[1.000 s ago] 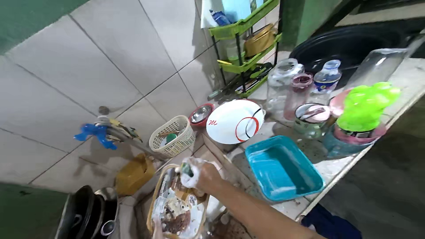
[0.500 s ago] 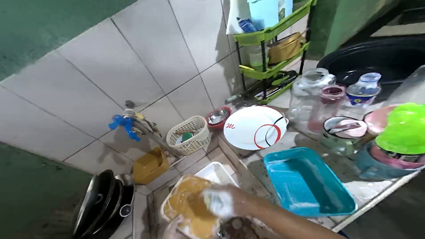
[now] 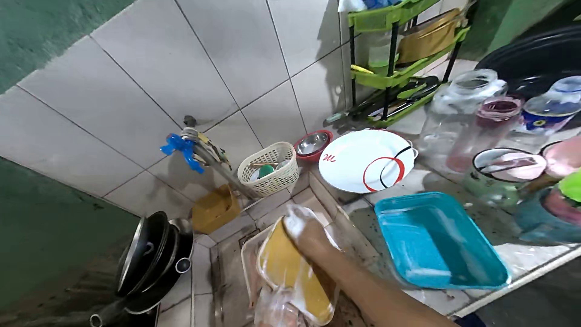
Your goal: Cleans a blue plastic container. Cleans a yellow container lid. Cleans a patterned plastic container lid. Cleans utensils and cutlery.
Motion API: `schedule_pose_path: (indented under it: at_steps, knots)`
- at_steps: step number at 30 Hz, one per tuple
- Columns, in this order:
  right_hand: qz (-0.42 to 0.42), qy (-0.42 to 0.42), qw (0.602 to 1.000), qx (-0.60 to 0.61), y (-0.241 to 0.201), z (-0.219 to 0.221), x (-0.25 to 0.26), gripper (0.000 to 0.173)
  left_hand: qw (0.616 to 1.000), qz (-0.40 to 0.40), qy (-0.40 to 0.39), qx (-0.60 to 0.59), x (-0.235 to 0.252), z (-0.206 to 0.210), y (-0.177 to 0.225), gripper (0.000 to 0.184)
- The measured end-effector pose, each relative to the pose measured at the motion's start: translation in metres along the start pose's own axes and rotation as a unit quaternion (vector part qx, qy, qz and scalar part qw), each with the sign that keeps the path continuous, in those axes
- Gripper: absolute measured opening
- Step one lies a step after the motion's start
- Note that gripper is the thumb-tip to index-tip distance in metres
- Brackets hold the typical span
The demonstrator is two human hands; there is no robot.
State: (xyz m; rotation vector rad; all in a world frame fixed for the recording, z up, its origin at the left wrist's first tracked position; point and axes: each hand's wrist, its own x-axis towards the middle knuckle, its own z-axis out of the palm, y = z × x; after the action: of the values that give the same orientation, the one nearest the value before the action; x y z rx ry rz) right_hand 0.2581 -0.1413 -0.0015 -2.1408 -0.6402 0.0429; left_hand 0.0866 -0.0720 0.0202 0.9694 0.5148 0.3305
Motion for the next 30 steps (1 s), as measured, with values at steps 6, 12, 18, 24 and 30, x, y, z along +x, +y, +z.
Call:
schedule_pose_path:
  at_steps: [6, 12, 18, 24, 30]
  knots:
    - [-0.213, -0.059, 0.975, 0.033, -0.034, 0.026, -0.097, 0.036, 0.994, 0.107, 0.027, -0.004, 0.027, -0.01, 0.005, 0.038]
    - [0.049, -0.035, 0.998, 0.036, 0.026, -0.023, -0.053, 0.058, 0.989, 0.127, -0.067, -0.024, 0.024, -0.033, -0.004, 0.037]
    - [0.093, -0.074, 0.992, 0.04, 0.03, -0.07, -0.05, 0.043, 0.973, 0.055, 0.14, 0.172, 0.001, 0.027, -0.035, 0.032]
    - [0.154, -0.056, 0.986, -0.018, 0.062, -0.142, -0.074, 0.07, 0.954, 0.089, 0.084, 0.273, 0.015, 0.018, -0.07, 0.062]
    - [0.183, 0.13, 0.941, -0.252, 0.14, -0.205, -0.128, 0.056, 0.918, 0.03, 0.136, 0.372, 0.021, 0.041, -0.046, 0.061]
